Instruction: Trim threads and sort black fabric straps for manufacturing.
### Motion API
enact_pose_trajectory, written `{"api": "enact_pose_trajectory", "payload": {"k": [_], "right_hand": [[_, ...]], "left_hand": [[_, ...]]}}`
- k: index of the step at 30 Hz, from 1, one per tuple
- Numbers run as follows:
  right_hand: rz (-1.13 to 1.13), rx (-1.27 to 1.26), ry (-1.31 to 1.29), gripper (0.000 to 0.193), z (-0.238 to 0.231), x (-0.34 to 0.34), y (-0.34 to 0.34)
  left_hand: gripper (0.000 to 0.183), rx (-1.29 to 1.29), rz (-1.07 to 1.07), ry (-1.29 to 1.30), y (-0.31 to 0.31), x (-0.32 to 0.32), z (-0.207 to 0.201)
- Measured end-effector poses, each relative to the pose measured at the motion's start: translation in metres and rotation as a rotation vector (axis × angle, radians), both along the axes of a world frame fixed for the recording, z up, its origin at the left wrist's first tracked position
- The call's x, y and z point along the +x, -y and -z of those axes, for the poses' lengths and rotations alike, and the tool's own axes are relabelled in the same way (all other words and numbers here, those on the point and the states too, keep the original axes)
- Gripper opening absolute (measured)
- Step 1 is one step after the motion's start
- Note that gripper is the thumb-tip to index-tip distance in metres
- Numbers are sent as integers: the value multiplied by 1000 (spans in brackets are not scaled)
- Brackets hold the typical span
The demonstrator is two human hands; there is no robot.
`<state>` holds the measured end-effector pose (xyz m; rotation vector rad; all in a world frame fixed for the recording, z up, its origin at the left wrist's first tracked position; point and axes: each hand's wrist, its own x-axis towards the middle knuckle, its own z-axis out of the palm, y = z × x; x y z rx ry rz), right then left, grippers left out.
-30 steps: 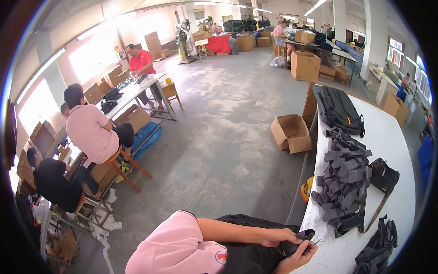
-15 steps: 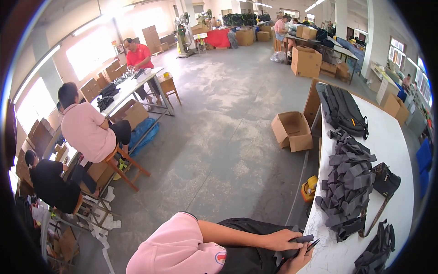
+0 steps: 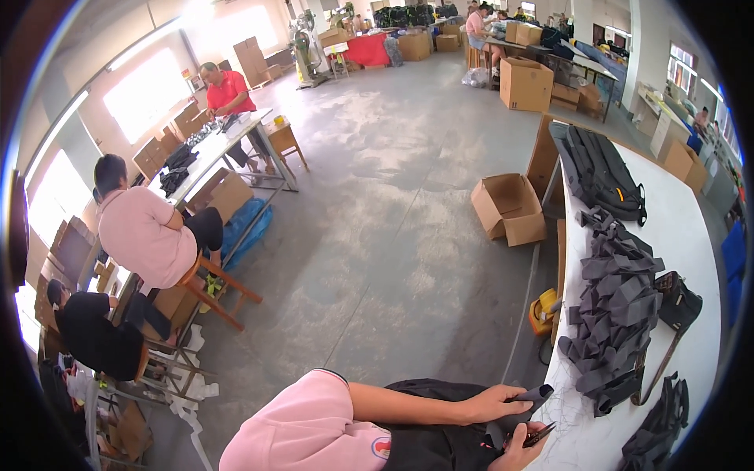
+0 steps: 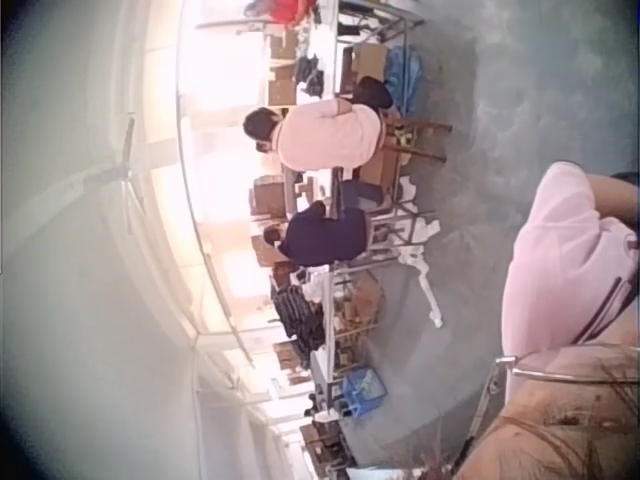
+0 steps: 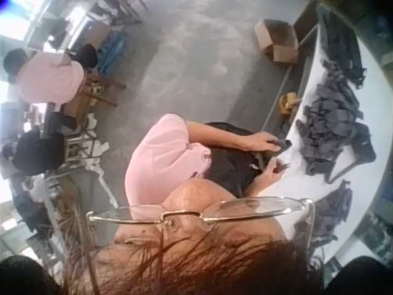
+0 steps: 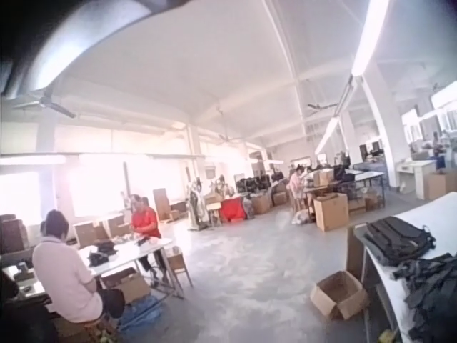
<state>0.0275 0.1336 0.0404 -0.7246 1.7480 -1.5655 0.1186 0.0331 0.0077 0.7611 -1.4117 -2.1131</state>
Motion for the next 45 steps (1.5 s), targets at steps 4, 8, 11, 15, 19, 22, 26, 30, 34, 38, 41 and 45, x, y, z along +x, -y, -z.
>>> {"api": "enact_pose_trajectory", "payload": {"k": [4,8,11,15,19,22,26,30,34,38,41,45], "right_hand": [[-61,175,86,27,-32,22,9],[-137,173,-52,32,12,-7,4],[-147,148,-80,35,22,-18,-2],[-63,81,-8,43,40,-42,-28],[80,93,22,56,71,-81,-67],[119,-92,124,45,25,-51,-67],[-545,-858,-97,43,68,-98,-57],[260,-266,293,42,38,-75,-87],[294,-147,252,44,33,-69,-88],[239,-82,128,48,40,-64,-68],[201,-12,6,52,49,-58,-55],[166,88,-154,58,54,-53,-48]], "left_hand": [[29,-109,-53,14,2,2,11],[26,-178,-99,-2,3,0,21],[24,-217,-149,-86,-3,-10,25],[19,-276,-90,-78,-14,-43,26],[18,-396,40,-146,-36,-76,17],[16,-345,95,-170,-48,-90,12],[15,-373,83,-199,-53,-105,12],[16,-195,159,-192,-55,-102,-25],[18,-354,131,-275,-58,-109,-9],[19,-483,-63,-261,-39,-100,1],[18,-460,-47,-219,-23,-90,-4],[14,-326,-140,-175,-15,-82,6]]}}
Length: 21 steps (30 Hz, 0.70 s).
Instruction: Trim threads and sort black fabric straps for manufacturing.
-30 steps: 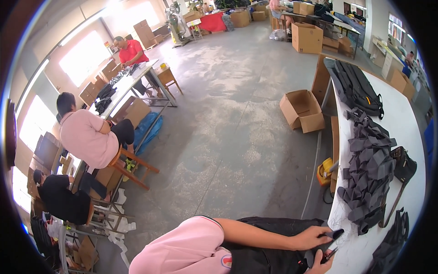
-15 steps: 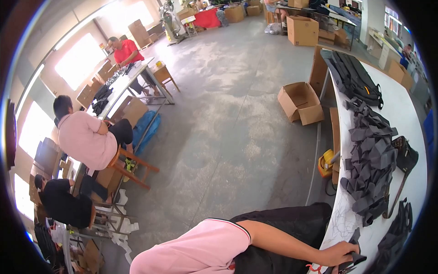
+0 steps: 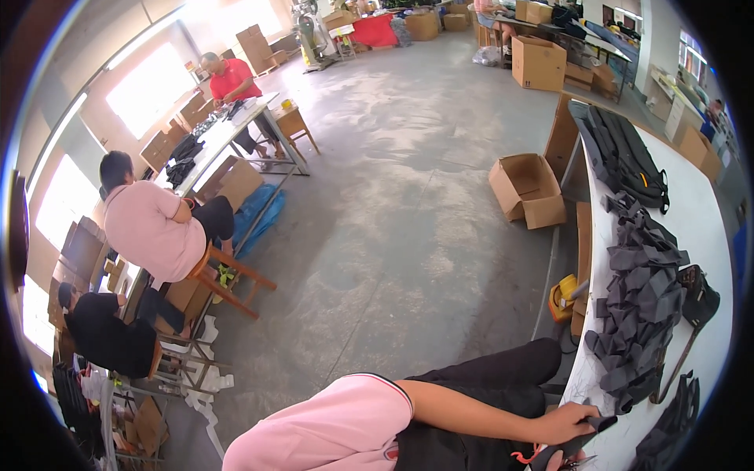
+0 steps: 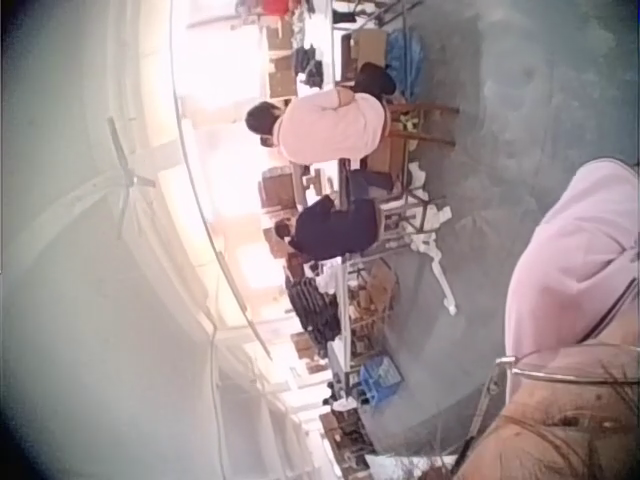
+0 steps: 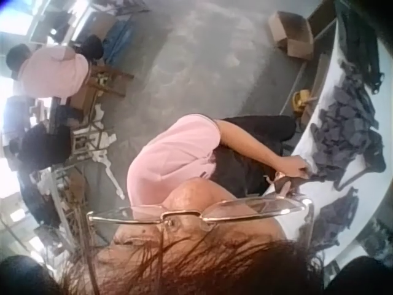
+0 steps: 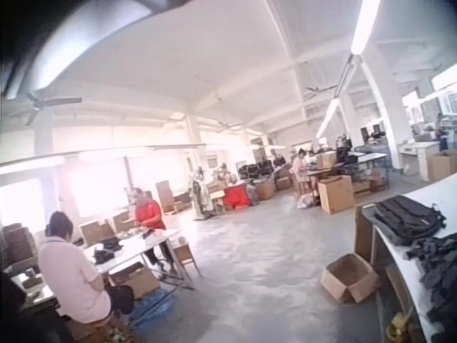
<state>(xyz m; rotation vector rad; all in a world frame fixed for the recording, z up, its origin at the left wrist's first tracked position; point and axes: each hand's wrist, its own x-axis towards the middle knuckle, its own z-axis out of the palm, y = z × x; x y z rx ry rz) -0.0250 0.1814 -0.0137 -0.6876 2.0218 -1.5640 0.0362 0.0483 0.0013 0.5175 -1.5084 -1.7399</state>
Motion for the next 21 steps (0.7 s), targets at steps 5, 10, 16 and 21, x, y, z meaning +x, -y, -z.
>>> {"api": "enact_pose_trajectory", "payload": {"k": [5,10,16,21], "right_hand": [[210,-25,102,39,-38,50,30],[209,-113,106,9,-41,54,75],[48,-90,-184,30,-8,36,44],[18,-47,-413,34,-18,30,17]], "left_hand": [[22,-122,154,202,18,16,10],[18,-162,-45,352,58,58,-2],[18,347,82,131,65,54,7],[25,491,156,134,54,47,18]]}}
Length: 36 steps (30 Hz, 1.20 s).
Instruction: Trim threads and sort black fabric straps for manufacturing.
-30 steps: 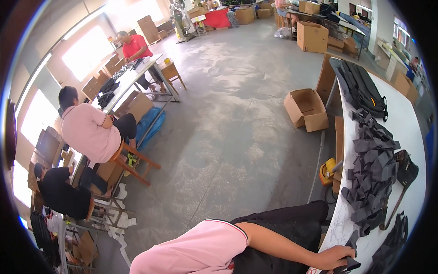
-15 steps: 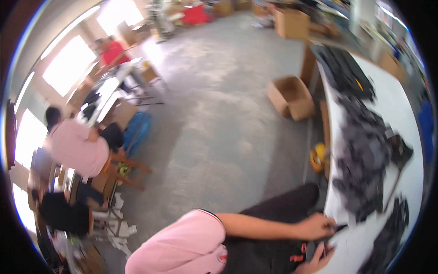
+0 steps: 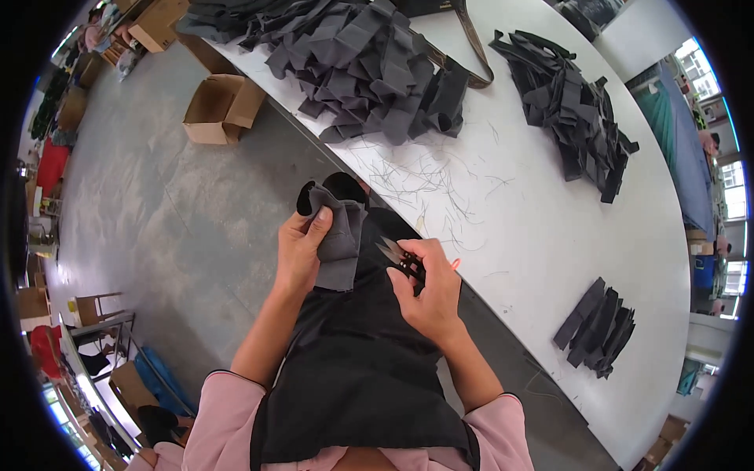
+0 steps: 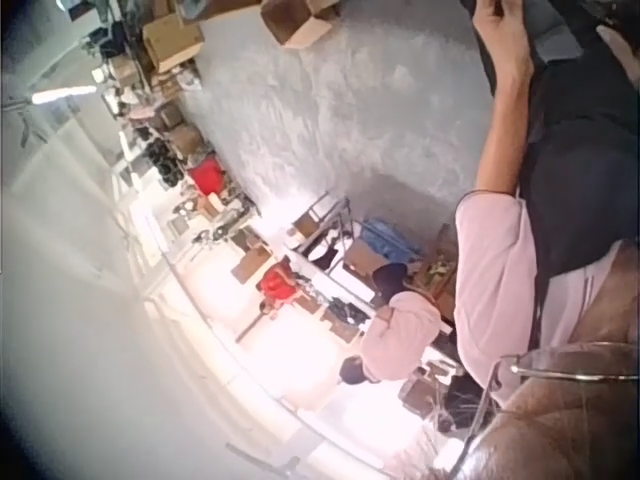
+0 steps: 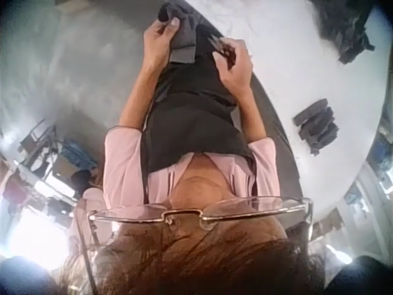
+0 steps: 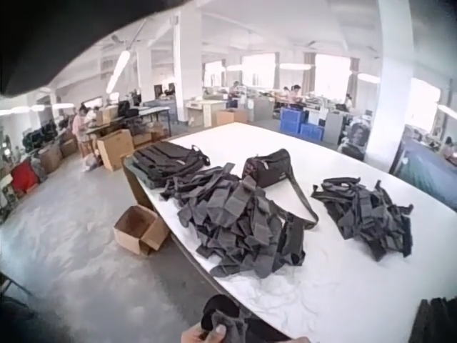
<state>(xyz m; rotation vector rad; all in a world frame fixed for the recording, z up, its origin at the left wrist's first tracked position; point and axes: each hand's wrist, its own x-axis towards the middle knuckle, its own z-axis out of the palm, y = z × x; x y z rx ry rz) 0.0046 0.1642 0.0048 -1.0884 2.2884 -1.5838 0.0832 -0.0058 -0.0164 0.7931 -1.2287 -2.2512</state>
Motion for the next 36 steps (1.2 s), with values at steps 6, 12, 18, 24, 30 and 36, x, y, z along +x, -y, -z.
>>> {"api": "enact_pose_trajectory", "payload": {"k": [6,12,18,24,30,36], "right_hand": [[-69,37,-149,29,-3,-8,5],[-91,123,-281,26,-6,-17,15],[-156,211,-471,24,-10,-26,21],[-220,224,-528,23,-11,-33,20],[-263,264,-402,22,-10,-33,19],[-201,116,473,17,9,-29,12]], "left_hand": [[24,-8,48,77,-5,1,3],[22,-65,70,117,-3,-2,7],[20,-70,97,167,2,-2,9],[17,-128,114,167,0,-5,4],[16,-131,152,203,1,-1,12],[16,-122,169,204,-2,-4,15]]}}
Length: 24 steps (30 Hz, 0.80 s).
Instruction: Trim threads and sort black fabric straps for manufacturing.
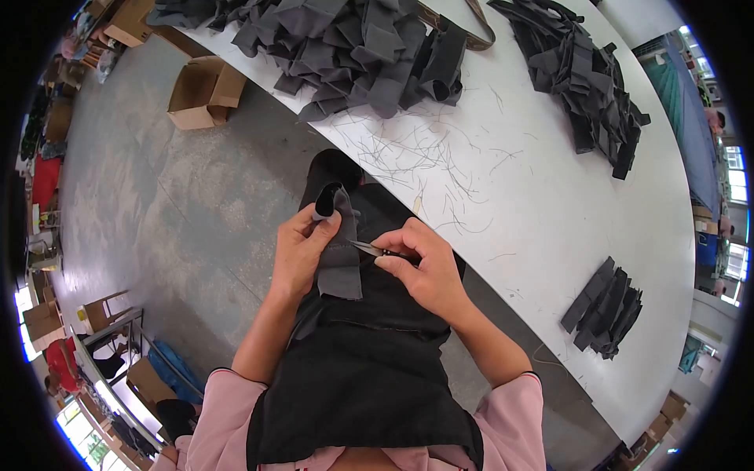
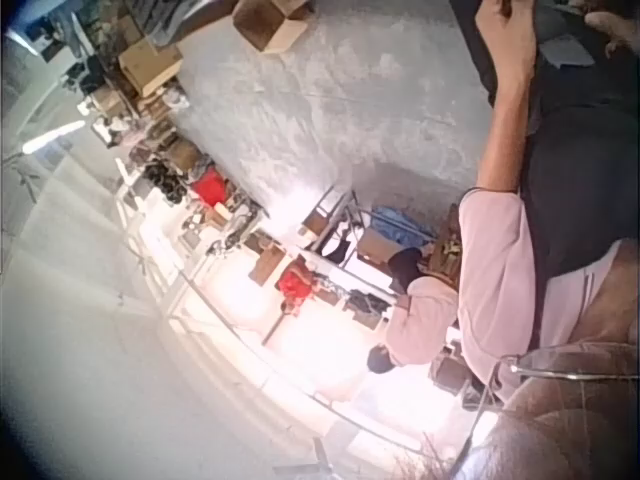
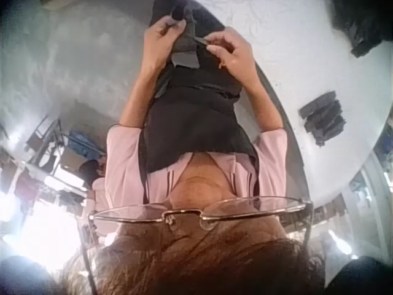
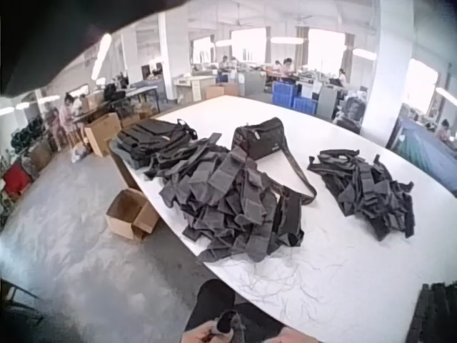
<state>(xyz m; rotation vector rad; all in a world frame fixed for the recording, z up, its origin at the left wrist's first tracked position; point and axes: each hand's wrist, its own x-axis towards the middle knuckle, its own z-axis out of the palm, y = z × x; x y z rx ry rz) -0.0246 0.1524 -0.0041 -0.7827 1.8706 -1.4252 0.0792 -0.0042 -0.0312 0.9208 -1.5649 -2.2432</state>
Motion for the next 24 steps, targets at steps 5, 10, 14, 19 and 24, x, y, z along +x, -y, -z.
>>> {"api": "enact_pose_trajectory", "payload": {"k": [5,10,14,19,24], "right_hand": [[93,38,-169,18,7,15,-1],[-14,144,-634,21,-8,11,2],[-26,108,-698,20,-8,7,2],[83,37,-591,20,-1,9,-2],[51,89,-624,22,-9,11,-1]], "left_hand": [[16,-58,35,48,1,1,1],[17,-151,64,65,2,0,4],[17,-96,80,79,2,-1,4],[16,-8,36,43,0,-4,7],[15,27,33,60,1,-4,8]]}}
